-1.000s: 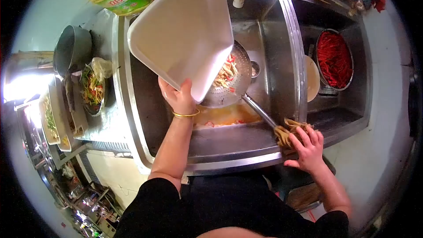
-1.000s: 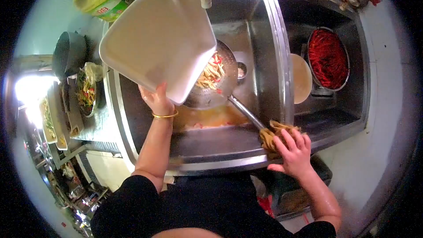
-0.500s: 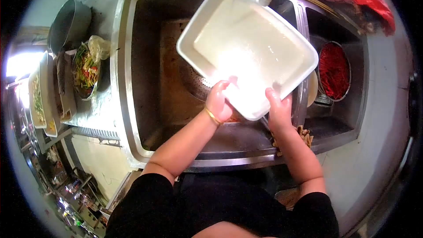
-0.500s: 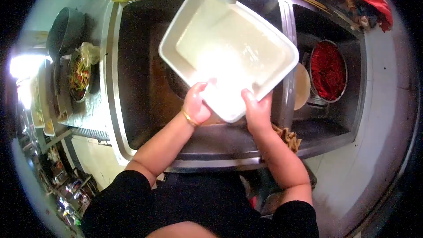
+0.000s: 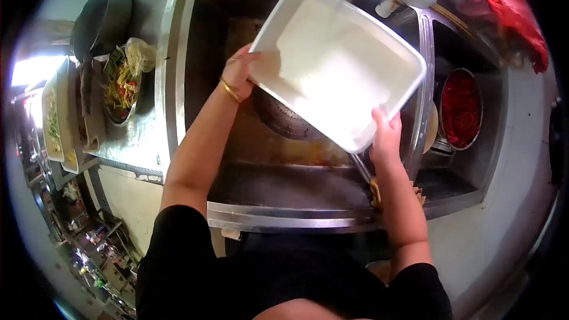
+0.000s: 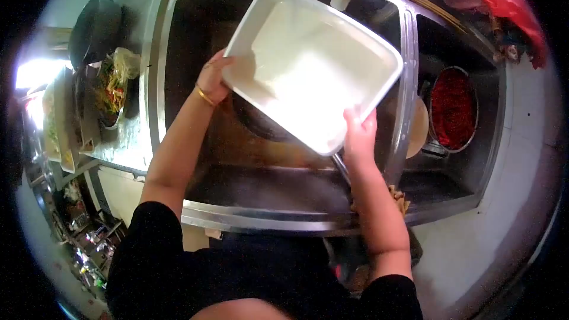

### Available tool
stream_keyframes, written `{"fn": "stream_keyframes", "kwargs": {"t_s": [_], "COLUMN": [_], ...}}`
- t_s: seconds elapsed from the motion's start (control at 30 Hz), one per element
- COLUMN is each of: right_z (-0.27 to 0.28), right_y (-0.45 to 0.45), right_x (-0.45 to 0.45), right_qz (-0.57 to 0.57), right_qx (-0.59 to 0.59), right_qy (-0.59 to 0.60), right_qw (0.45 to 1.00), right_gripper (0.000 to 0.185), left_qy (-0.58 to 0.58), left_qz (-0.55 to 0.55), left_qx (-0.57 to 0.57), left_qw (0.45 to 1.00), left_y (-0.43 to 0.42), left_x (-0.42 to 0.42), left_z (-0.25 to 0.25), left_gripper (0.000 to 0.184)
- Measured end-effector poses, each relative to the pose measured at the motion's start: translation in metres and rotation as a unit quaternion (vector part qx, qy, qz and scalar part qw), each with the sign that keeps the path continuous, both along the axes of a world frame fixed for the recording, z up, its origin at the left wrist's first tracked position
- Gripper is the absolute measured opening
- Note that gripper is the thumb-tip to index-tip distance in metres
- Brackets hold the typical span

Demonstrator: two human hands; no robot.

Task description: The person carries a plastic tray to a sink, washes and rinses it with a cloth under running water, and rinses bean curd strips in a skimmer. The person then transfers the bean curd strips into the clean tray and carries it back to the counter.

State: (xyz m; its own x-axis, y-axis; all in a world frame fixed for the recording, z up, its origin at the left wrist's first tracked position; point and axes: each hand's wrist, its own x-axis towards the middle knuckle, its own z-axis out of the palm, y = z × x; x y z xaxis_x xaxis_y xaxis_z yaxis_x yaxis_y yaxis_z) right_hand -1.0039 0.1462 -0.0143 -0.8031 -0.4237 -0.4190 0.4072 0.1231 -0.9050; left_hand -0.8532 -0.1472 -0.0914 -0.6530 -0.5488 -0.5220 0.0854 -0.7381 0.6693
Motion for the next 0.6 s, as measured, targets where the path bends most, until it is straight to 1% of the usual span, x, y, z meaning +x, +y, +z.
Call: {"fn": "stream_keyframes", "kwargs": {"t_s": [0.03,0.07,0.1,0.17,0.2,0.3,0.37,0.43,0.47,0.57,0.6], "right_z": [-0.008,-0.007,-0.006,-0.014,-0.018,-0.029,-0.035,-0.039,-0.038,-0.023,-0.020], "right_y": [-0.009,-0.015,-0.020,-0.020,-0.017,-0.014,-0.008,0.001,0.003,0.005,0.007], "right_x": [-0.003,-0.007,-0.010,-0.020,-0.022,-0.011,-0.016,-0.024,-0.024,-0.023,-0.028], "right_qz": [-0.037,-0.035,-0.031,0.001,0.015,0.046,0.051,0.071,0.052,0.001,0.016], "right_qx": [0.007,-0.005,-0.016,0.008,0.019,0.025,0.038,0.027,0.019,-0.016,-0.053], "right_qy": [-0.010,-0.057,-0.105,-0.224,-0.280,-0.218,-0.205,-0.182,-0.157,-0.103,-0.061], "right_qw": [0.999,0.998,0.994,0.975,0.960,0.975,0.977,0.980,0.986,0.995,0.997], "right_gripper": [0.041,0.039,0.038,0.037,0.036,0.036,0.036,0.036,0.037,0.040,0.042], "left_qy": [-0.015,0.004,0.022,0.061,0.048,0.032,-0.008,-0.009,0.017,0.021,-0.006], "left_qz": [0.010,0.005,0.000,0.001,0.011,-0.026,-0.025,-0.008,0.005,0.080,0.094], "left_qx": [-0.066,-0.076,-0.084,-0.127,-0.175,-0.281,-0.311,-0.330,-0.323,-0.212,-0.136], "left_qw": [0.998,0.997,0.996,0.990,0.983,0.959,0.950,0.944,0.946,0.974,0.986], "left_y": [-0.001,-0.006,-0.009,-0.001,0.008,0.023,0.046,0.063,0.070,0.075,0.073], "left_x": [0.005,0.011,0.017,0.027,0.028,0.041,0.054,0.061,0.064,0.076,0.080], "left_z": [0.020,0.035,0.050,0.093,0.113,0.139,0.150,0.150,0.147,0.119,0.107], "left_gripper": [0.037,0.039,0.042,0.049,0.054,0.056,0.060,0.061,0.057,0.054,0.053]}}
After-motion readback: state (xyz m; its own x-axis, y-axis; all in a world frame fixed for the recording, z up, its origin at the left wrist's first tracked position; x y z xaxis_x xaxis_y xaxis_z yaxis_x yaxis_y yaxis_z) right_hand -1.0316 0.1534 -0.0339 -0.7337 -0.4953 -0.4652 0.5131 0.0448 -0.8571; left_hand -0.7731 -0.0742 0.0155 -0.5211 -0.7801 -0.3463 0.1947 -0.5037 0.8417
